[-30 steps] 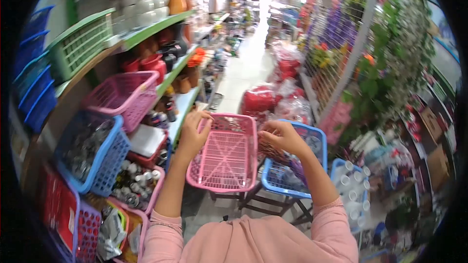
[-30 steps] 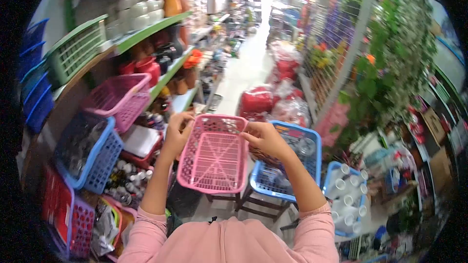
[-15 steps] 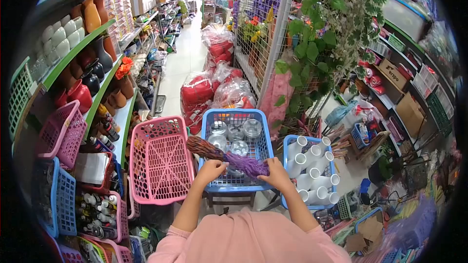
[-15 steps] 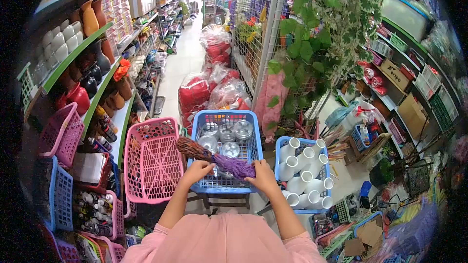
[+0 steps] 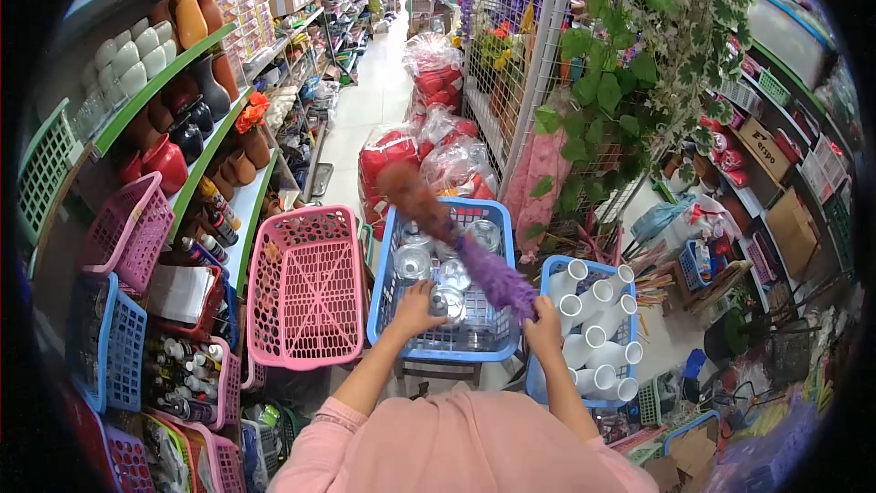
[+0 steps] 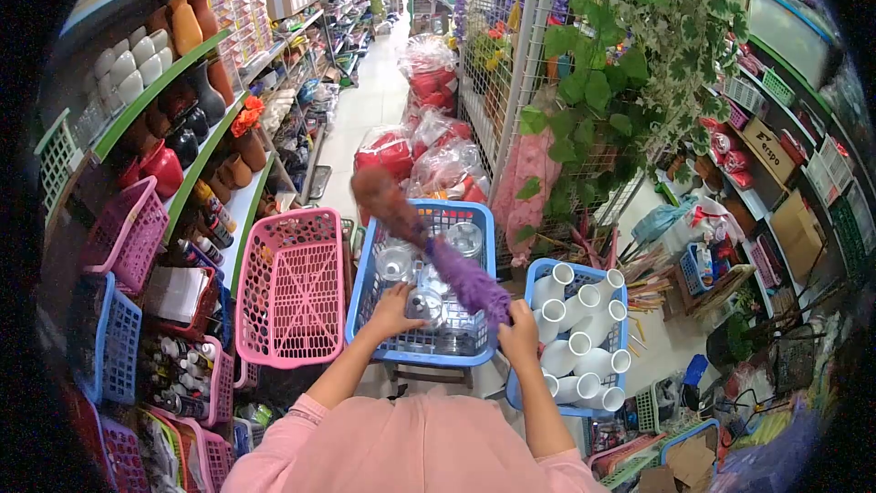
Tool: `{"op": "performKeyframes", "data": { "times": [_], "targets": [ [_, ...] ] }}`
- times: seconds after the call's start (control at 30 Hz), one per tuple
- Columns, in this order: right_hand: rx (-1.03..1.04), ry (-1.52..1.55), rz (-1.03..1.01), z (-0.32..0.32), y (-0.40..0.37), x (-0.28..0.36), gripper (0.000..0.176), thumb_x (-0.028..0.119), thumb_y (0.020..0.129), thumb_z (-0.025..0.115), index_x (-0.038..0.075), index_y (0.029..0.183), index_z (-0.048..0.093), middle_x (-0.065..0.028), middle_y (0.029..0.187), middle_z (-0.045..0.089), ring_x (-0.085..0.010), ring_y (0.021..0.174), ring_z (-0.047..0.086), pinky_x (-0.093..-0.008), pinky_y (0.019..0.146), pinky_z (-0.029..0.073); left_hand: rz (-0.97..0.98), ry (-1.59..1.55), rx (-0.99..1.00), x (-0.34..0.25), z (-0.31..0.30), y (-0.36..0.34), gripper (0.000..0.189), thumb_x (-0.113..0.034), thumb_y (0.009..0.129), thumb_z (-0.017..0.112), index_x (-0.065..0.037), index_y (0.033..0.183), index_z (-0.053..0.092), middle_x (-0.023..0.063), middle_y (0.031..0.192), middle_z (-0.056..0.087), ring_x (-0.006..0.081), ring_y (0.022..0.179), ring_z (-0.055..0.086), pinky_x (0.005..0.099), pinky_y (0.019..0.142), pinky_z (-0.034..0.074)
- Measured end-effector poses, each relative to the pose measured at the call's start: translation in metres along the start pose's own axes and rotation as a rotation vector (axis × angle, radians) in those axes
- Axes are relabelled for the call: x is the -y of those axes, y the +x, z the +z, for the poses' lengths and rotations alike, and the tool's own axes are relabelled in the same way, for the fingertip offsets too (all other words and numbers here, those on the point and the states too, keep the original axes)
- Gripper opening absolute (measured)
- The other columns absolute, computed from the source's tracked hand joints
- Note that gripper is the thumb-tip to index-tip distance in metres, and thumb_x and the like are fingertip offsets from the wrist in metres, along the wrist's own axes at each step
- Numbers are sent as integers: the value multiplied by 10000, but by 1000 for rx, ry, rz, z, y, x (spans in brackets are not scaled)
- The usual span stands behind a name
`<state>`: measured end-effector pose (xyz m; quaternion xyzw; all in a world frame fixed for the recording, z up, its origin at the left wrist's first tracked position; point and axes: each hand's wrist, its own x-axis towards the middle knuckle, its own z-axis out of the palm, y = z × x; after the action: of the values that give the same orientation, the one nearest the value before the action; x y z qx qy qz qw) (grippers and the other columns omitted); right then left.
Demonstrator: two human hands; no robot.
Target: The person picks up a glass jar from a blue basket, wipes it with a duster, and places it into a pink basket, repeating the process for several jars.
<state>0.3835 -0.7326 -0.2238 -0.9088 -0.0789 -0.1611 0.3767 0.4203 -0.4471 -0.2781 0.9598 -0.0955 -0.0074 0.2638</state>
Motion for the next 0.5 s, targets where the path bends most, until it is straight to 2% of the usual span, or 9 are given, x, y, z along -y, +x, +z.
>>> {"op": "performKeyframes", "data": {
  "times": [0.03, 0.07, 0.1, 0.13, 0.2, 0.23, 0.3, 0.47, 0.5],
  "targets": [
    [-51, 130, 36, -3, 1, -1, 219, 53, 717, 640, -1, 926, 603, -158, 867, 555, -353, 823, 553, -405, 732, 446, 39, 36, -53, 0, 8, 2, 1012, -488, 562, 824, -96, 1384, 381, 212, 1367, 420, 376, 1263, 397, 465, 1024, 372],
    [-104, 259, 74, -6, 0, -2, 203, 47, 737, 623, -8, 931, 601, -165, 863, 562, -355, 806, 553, -393, 725, 441, 42, 35, -47, 2, 16, 4, 1012, -488, 562, 824, -96, 1384, 381, 212, 1367, 420, 376, 1263, 397, 465, 1024, 372],
    [-141, 297, 88, -9, -1, -2, 228, 15, 751, 615, -10, 977, 616, -141, 890, 616, -281, 816, 599, -340, 729, 455, 60, 37, -23, -2, 17, 4, 1036, -484, 550, 831, -106, 1395, 366, 209, 1369, 418, 377, 1267, 394, 469, 1022, 372],
    [-147, 293, 93, -12, -5, -5, 228, 15, 751, 615, -10, 977, 616, -141, 890, 616, -281, 816, 599, -340, 729, 455, 80, 39, 0, -7, 17, 5, 1061, -479, 537, 839, -117, 1407, 351, 207, 1371, 415, 378, 1270, 390, 472, 1019, 371],
    [-172, 411, 184, -16, -12, -10, 256, 15, 770, 636, -14, 1023, 625, -116, 907, 657, -186, 833, 616, -301, 738, 464, 65, 11, 21, -8, 22, 8, 1044, -427, 532, 847, -112, 1398, 354, 198, 1334, 439, 375, 1241, 421, 466, 991, 398],
    [-200, 409, 185, -19, -15, -9, 225, 109, 823, 690, -11, 1004, 628, -55, 857, 661, -109, 773, 562, -281, 704, 461, 65, -55, 5, -2, 24, 11, 1019, -393, 533, 845, -109, 1387, 366, 196, 1306, 454, 372, 1218, 443, 463, 977, 410],
    [-226, 445, 215, -21, -24, -16, 226, 98, 816, 697, -9, 1004, 631, -46, 857, 659, -99, 770, 559, -270, 696, 459, 46, -157, -40, 8, 27, 15, 961, -319, 534, 838, -102, 1357, 393, 193, 1235, 492, 370, 1139, 505, 452, 945, 440],
    [-193, 443, 388, -30, -51, -34, 210, 67, 800, 709, -4, 987, 643, -9, 821, 646, -74, 723, 540, -237, 649, 442, 18, -177, -68, 21, -1, 4, 958, -320, 522, 846, -87, 1339, 402, 195, 1213, 497, 375, 1111, 524, 440, 932, 452],
    [-201, 475, 390, -30, -54, -35, 208, 79, 799, 712, -6, 977, 646, -6, 795, 639, -75, 697, 532, -244, 639, 442, -49, -33, 45, 17, -12, 0, 953, -315, 515, 850, -77, 1325, 406, 192, 1208, 498, 373, 1111, 526, 439, 926, 458]
  ]
}}
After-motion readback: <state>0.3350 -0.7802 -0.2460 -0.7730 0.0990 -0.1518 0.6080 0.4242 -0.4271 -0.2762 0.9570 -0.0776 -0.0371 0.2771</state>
